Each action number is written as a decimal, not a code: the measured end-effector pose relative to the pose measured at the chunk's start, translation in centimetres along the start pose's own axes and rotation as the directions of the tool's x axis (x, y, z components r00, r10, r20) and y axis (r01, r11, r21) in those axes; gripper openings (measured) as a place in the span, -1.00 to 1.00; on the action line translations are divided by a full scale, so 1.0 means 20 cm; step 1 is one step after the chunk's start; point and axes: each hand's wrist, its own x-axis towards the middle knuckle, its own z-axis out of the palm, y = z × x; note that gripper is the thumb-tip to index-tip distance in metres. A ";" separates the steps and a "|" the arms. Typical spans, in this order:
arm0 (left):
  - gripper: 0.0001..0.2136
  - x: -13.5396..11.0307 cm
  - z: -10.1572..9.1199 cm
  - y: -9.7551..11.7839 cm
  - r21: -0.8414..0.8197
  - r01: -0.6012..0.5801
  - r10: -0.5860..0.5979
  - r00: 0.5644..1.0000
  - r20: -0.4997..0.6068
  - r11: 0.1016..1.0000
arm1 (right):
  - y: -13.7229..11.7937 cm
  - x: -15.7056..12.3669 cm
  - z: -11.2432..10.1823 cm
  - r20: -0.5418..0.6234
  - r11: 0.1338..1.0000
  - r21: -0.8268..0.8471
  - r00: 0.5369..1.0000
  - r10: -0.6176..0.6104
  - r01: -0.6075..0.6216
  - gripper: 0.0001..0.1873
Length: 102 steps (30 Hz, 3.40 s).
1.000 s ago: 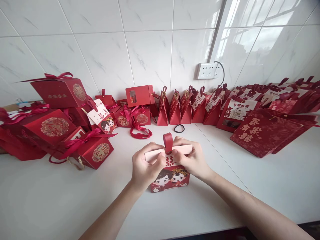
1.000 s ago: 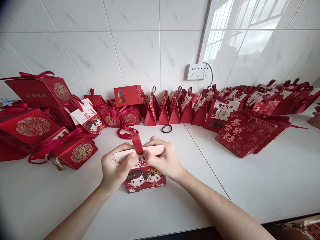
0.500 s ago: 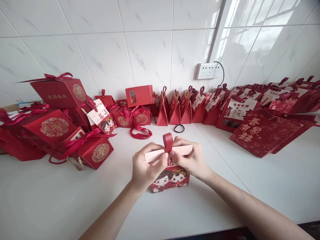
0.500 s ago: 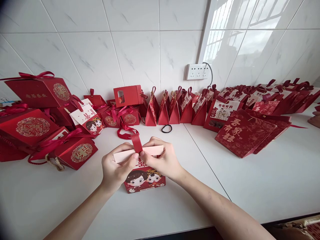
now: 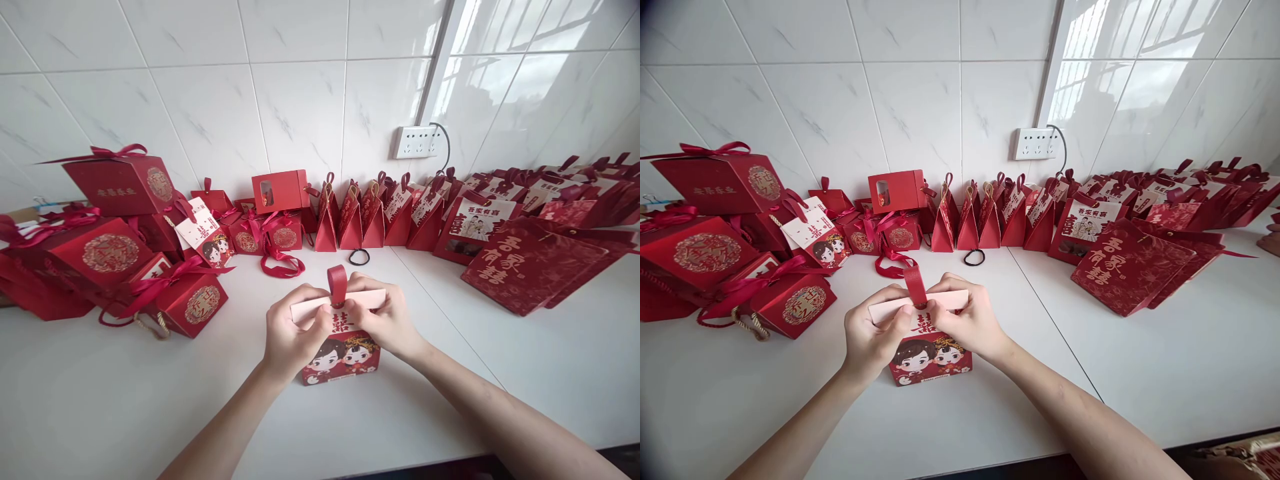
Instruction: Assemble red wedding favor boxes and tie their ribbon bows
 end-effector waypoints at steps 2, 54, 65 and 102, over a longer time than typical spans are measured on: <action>-0.91 0.00 0.00 -0.01 -0.018 -0.007 0.007 1.000 0.010 1.000 | -0.01 0.00 0.00 0.005 1.000 0.006 1.000 0.010 -0.010 -0.87; -0.84 0.00 0.00 0.00 -0.011 0.062 -0.062 0.998 0.007 0.998 | -0.01 0.00 0.00 0.003 0.999 0.033 0.999 0.042 -0.042 -0.86; -0.84 0.00 0.00 -0.01 -0.005 0.092 -0.092 0.996 0.001 0.996 | -0.01 0.00 0.00 0.001 0.999 0.041 0.999 0.035 -0.035 -0.84; -0.38 0.06 -0.02 -0.19 -0.109 0.349 -0.341 0.936 0.083 0.931 | 0.18 0.12 -0.10 0.003 0.514 0.770 0.806 0.591 -0.379 -0.81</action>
